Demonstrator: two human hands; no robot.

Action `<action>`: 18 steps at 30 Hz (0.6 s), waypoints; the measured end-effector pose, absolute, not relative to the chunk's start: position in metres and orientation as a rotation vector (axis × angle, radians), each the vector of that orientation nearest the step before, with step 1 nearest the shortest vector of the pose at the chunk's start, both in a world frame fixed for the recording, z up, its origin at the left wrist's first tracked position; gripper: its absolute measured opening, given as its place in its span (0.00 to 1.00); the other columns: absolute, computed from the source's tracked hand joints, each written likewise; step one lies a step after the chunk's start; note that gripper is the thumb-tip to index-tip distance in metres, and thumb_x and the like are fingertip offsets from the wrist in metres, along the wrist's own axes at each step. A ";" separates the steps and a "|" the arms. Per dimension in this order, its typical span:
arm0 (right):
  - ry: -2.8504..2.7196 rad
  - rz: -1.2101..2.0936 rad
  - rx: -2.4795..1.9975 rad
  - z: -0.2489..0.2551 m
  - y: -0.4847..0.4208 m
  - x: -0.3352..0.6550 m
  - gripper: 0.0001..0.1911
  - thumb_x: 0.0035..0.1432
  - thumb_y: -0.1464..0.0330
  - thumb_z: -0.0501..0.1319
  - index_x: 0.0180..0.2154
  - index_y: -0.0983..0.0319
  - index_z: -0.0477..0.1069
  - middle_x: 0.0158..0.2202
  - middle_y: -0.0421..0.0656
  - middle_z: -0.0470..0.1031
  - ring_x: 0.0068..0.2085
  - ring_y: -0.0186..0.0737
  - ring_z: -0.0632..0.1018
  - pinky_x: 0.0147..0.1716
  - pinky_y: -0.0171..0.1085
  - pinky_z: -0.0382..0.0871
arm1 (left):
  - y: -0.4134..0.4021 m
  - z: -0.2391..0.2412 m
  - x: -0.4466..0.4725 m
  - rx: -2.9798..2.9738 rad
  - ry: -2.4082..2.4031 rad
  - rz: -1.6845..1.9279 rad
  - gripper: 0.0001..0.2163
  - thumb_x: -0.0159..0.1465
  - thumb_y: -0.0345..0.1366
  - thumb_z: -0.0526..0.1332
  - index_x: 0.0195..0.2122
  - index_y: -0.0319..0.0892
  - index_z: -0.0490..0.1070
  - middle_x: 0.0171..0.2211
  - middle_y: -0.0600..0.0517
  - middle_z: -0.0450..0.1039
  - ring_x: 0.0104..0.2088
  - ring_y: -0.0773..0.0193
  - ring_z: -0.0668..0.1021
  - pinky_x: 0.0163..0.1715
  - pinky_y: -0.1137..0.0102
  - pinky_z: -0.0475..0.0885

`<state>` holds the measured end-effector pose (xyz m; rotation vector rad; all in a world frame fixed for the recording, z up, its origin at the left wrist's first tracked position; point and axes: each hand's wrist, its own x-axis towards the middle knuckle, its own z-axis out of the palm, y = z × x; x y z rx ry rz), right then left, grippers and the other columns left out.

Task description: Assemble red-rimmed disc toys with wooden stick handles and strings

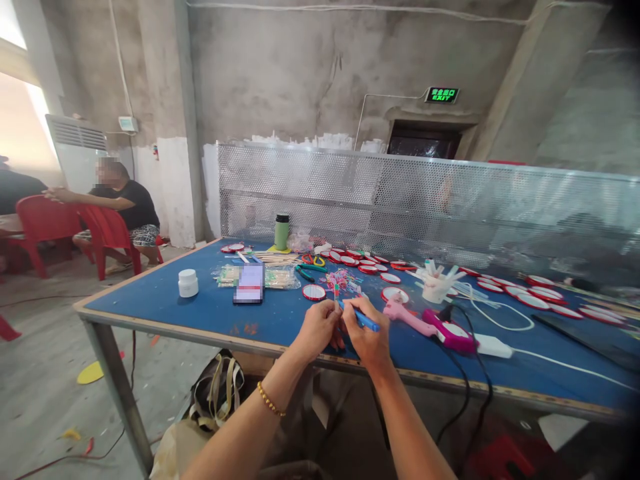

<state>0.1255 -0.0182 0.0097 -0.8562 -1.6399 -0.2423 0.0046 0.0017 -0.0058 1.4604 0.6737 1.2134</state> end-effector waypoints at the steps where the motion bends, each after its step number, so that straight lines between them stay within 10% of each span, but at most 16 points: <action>1: -1.641 -0.241 -0.852 0.010 -0.018 0.125 0.10 0.66 0.68 0.57 0.31 0.60 0.71 0.23 0.37 0.72 0.23 0.33 0.72 0.26 0.32 0.67 | 0.002 -0.006 0.004 1.460 0.676 1.214 0.10 0.64 0.40 0.56 0.28 0.43 0.62 0.17 0.58 0.69 0.12 0.69 0.72 0.10 0.78 0.63; 18: -1.636 -0.219 -0.857 0.011 -0.019 0.125 0.10 0.66 0.68 0.57 0.31 0.61 0.71 0.22 0.36 0.71 0.22 0.31 0.71 0.24 0.31 0.65 | 0.002 -0.006 0.005 1.487 0.666 1.226 0.11 0.65 0.42 0.55 0.28 0.43 0.62 0.15 0.58 0.67 0.13 0.68 0.72 0.11 0.77 0.64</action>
